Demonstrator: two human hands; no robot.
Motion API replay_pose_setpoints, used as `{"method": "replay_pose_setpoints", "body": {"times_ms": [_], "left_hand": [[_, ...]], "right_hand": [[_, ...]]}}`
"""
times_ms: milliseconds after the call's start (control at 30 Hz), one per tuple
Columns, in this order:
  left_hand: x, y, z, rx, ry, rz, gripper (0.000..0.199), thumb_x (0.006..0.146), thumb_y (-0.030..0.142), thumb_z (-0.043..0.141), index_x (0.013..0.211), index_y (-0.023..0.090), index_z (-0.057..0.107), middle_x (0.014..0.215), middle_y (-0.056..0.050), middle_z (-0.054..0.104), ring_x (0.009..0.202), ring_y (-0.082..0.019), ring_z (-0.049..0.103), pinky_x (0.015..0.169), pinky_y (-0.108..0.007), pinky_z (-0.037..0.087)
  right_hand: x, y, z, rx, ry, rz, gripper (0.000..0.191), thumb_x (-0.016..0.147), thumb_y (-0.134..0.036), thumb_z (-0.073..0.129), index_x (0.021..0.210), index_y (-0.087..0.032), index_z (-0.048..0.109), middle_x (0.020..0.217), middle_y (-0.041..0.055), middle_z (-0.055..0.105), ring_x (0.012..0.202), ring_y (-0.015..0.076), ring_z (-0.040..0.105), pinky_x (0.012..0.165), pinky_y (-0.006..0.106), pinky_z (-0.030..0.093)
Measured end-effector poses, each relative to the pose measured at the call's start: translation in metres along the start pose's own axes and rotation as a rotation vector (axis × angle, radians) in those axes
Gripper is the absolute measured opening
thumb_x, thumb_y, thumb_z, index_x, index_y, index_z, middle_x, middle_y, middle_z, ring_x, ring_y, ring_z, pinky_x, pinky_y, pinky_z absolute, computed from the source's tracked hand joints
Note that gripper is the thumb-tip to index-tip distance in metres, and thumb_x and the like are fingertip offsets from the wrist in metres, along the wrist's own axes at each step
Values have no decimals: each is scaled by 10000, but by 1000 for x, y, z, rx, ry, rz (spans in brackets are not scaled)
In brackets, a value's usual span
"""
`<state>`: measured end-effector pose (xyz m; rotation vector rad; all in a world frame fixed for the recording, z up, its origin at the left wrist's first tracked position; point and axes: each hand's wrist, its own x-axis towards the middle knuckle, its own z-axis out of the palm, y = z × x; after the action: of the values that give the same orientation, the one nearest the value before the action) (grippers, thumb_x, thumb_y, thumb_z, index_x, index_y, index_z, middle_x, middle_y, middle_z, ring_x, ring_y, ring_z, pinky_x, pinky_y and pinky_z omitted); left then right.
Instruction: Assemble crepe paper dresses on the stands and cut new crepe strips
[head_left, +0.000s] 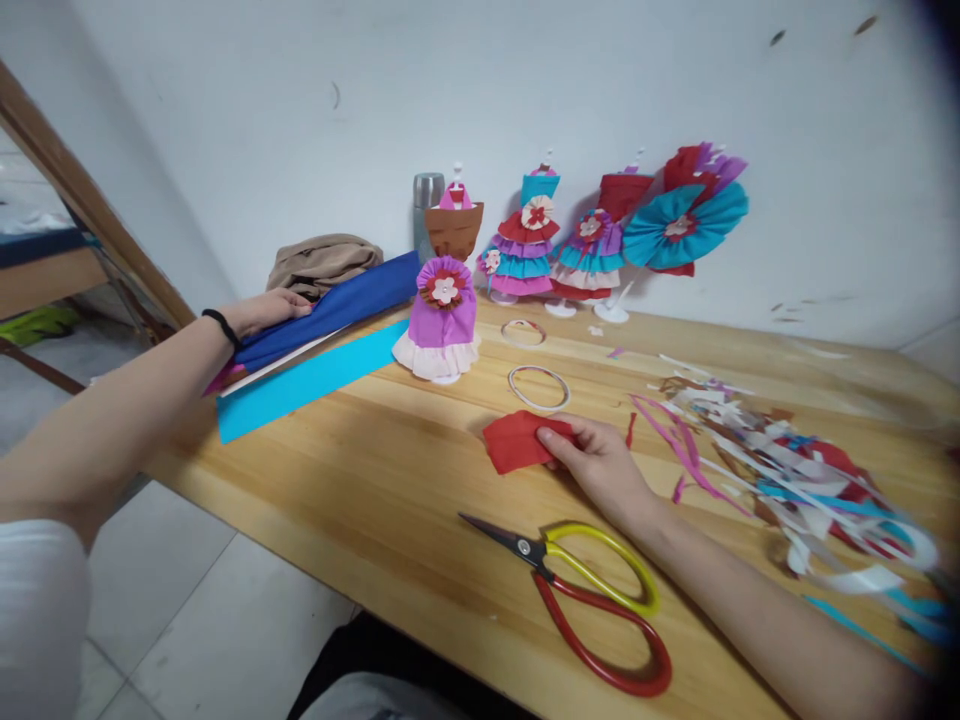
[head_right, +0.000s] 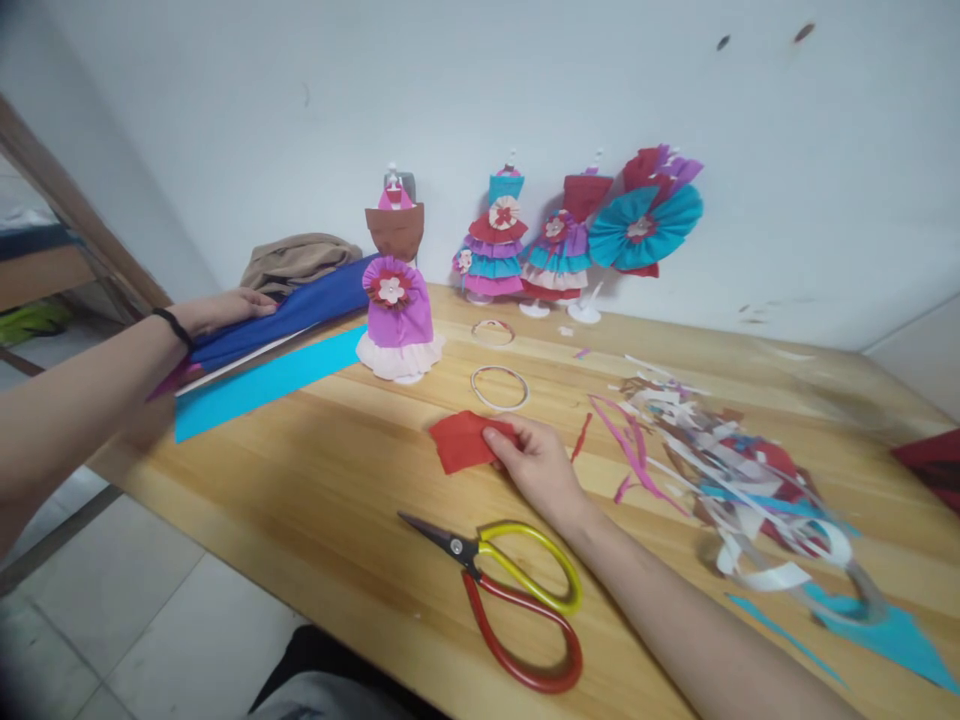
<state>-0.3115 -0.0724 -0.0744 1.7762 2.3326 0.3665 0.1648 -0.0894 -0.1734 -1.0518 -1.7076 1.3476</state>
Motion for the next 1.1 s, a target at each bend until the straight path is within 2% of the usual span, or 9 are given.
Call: {"method": "replay_pose_setpoints", "body": {"times_ms": [133, 333, 433, 500, 600, 800, 933, 1033, 1100], "left_hand": [[-1, -1, 8, 96, -34, -22, 356, 956, 314, 480, 1153, 91, 676, 1006, -71, 751, 828, -166, 632, 791, -284, 509], [-24, 23, 26, 293, 180, 163, 499, 907, 335, 521, 1350, 108, 546, 1399, -177, 527, 1265, -322, 465, 1086, -446, 355], [-41, 42, 41, 433, 308, 424, 415, 963, 378, 419, 1159, 109, 667, 1239, -193, 596, 1173, -325, 513, 1026, -456, 396], [-50, 52, 50, 474, 179, 549, 427, 981, 411, 393, 1035, 126, 706, 1069, -164, 647, 1040, -295, 568, 946, -420, 435], [-56, 60, 58, 455, -1, 570, 397, 954, 450, 470, 1006, 135, 705, 993, -137, 663, 955, -264, 597, 853, -358, 458], [-79, 84, 63, 441, 27, 538, 302, 932, 337, 497, 843, 136, 705, 907, -122, 675, 889, -237, 615, 787, -324, 453], [-108, 138, 84, -50, -185, 640, 303, 915, 392, 520, 948, 154, 705, 896, -84, 703, 816, -188, 632, 747, -294, 482], [-115, 189, 108, -599, -311, 471, 573, 751, 434, 720, 1223, 128, 611, 1131, -142, 691, 928, -209, 667, 762, -295, 526], [-110, 220, 123, -841, -394, 386, 548, 696, 360, 770, 1171, 125, 628, 1133, -133, 702, 933, -202, 678, 761, -282, 529]], "right_hand": [[-1, -3, 0, -9, 3, -20, 389, 713, -569, 697, 721, -181, 679, 598, 1, 603, 553, 126, 470, 550, 271, 371], [0, -3, 1, 16, -3, -17, 408, 704, -587, 690, 712, -180, 668, 598, 0, 596, 552, 124, 475, 554, 272, 380], [1, -2, 1, 21, -1, -19, 406, 696, -579, 698, 723, -175, 677, 606, 3, 599, 550, 122, 469, 549, 271, 374], [2, -2, 0, 11, -2, -13, 410, 695, -578, 700, 732, -170, 684, 613, 9, 605, 545, 120, 458, 538, 270, 363], [2, -1, 0, 6, 5, -7, 416, 692, -581, 701, 729, -168, 678, 577, -2, 574, 530, 116, 435, 529, 268, 345], [2, 1, 1, 34, 18, -12, 418, 692, -580, 701, 710, -164, 662, 556, -14, 547, 516, 108, 426, 522, 263, 330], [5, -1, 3, 128, 36, -28, 404, 667, -563, 731, 670, -174, 625, 520, -26, 530, 473, 93, 403, 494, 255, 289], [6, -3, 3, 156, 59, -34, 422, 650, -582, 727, 630, -187, 579, 490, -39, 504, 453, 86, 390, 486, 253, 279], [6, -4, 2, 152, 74, -39, 434, 639, -597, 724, 630, -190, 574, 488, -40, 503, 454, 89, 396, 489, 254, 291]]}}
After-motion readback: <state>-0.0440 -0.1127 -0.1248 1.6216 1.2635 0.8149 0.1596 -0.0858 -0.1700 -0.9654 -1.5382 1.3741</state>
